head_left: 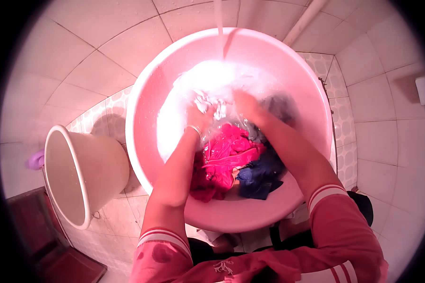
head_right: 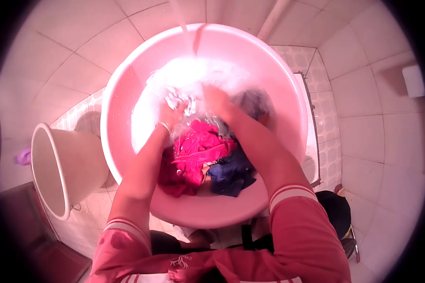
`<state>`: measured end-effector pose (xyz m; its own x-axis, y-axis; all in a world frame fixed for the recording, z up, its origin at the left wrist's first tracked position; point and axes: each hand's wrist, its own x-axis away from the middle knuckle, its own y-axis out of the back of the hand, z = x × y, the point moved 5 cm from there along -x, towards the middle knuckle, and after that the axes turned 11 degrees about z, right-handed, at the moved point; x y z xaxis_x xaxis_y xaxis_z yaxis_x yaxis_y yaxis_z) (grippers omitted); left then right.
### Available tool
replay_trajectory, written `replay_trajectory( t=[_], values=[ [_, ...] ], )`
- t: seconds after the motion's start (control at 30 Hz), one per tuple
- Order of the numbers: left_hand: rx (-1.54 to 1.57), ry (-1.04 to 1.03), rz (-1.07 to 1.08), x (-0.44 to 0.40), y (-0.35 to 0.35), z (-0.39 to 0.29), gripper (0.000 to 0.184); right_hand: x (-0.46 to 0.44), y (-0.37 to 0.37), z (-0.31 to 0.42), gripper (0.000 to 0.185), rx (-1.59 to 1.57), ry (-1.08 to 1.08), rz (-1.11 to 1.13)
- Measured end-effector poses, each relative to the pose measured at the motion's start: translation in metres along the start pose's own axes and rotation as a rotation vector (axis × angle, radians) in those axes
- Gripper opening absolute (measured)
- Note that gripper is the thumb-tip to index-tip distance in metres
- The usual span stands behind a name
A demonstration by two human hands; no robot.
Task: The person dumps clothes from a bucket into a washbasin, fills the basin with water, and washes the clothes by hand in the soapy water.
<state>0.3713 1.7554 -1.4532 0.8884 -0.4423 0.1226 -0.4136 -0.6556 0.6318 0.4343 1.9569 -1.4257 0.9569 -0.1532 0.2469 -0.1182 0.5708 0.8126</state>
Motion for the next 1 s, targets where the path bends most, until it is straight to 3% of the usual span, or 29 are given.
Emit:
replay_trajectory(
  t=[0.07,0.1,0.13,0.2,0.23,0.27,0.33,0.4,0.43,0.47,0.5,0.53,0.57,0.6,0.7,0.73,0.83,0.87,0.9,0.97,1.0],
  values=[
    [0.1,-0.048,0.145,0.016,-0.007,0.013,0.045,0.008,-0.027,0.003,0.04,-0.11,0.202,0.214],
    [0.098,-0.045,0.142,0.006,0.0,0.024,0.045,0.002,-0.017,-0.006,0.04,-0.111,0.205,0.216],
    [-0.151,0.076,0.338,-0.012,0.004,0.041,0.046,-0.013,0.003,-0.021,0.039,0.065,0.168,0.201],
    [0.23,0.376,0.265,-0.016,0.011,0.074,0.047,-0.019,0.027,-0.014,0.038,0.241,0.135,0.185],
    [0.229,0.379,0.262,-0.015,0.002,0.074,0.047,-0.02,0.036,-0.01,0.038,-0.205,-0.04,0.105],
    [0.728,0.349,0.205,-0.013,-0.015,0.057,0.05,-0.017,0.036,-0.007,0.039,-0.652,-0.222,0.016],
    [1.222,0.303,0.141,-0.006,-0.019,0.008,0.055,-0.018,-0.008,0.024,0.046,-0.82,-0.058,0.028],
    [1.695,0.402,0.353,0.004,-0.004,-0.064,0.065,0.003,-0.021,0.068,0.052,-0.732,0.023,0.057],
    [1.634,0.38,0.376,-0.003,-0.009,-0.038,0.064,0.023,-0.001,0.098,0.05,-0.518,0.15,-0.021],
    [1.729,0.278,0.555,0.005,-0.004,-0.057,0.058,0.046,0.019,0.129,0.047,-0.299,0.255,-0.128],
    [1.815,0.17,0.738,0.015,0.001,-0.077,0.053,0.05,0.01,0.131,0.047,-0.301,0.252,-0.131],
    [1.812,0.172,0.742,0.012,-0.002,-0.081,0.053,0.055,0.006,0.137,0.041,-0.189,0.367,-0.219],
    [1.525,0.075,0.686,0.008,-0.004,-0.083,0.051,0.062,0.012,0.145,0.034,-0.075,0.481,-0.307],
    [1.237,-0.017,0.624,0.003,-0.007,-0.087,0.048,0.059,0.023,0.138,0.026,-0.176,0.487,-0.356],
    [0.387,-0.256,0.42,-0.001,-0.019,-0.1,0.039,0.029,0.039,0.112,0.028,-0.192,0.351,-0.259],
    [0.391,-0.253,0.43,-0.002,-0.024,-0.102,0.039,0.013,0.042,0.099,0.029,-0.158,0.227,-0.203],
    [1.782,0.168,0.33,-0.015,-0.034,-0.099,0.028,-0.026,0.07,0.047,0.042,-0.284,-0.184,-0.159],
    [1.623,0.242,0.386,-0.024,-0.02,-0.11,0.032,-0.045,0.075,0.02,0.047,-0.377,-0.167,-0.168],
    [1.593,0.09,0.436,-0.039,-0.002,-0.12,0.033,-0.057,0.079,-0.009,0.053,-0.459,-0.14,-0.181],
    [1.273,0.329,0.243,-0.038,0.012,-0.1,0.036,-0.036,0.089,-0.043,0.069,-0.248,-0.092,-0.286],
    [0.389,-0.114,0.273,-0.033,-0.004,-0.069,0.042,-0.02,0.071,-0.071,0.073,-0.05,-0.068,-0.204]
  ],
)
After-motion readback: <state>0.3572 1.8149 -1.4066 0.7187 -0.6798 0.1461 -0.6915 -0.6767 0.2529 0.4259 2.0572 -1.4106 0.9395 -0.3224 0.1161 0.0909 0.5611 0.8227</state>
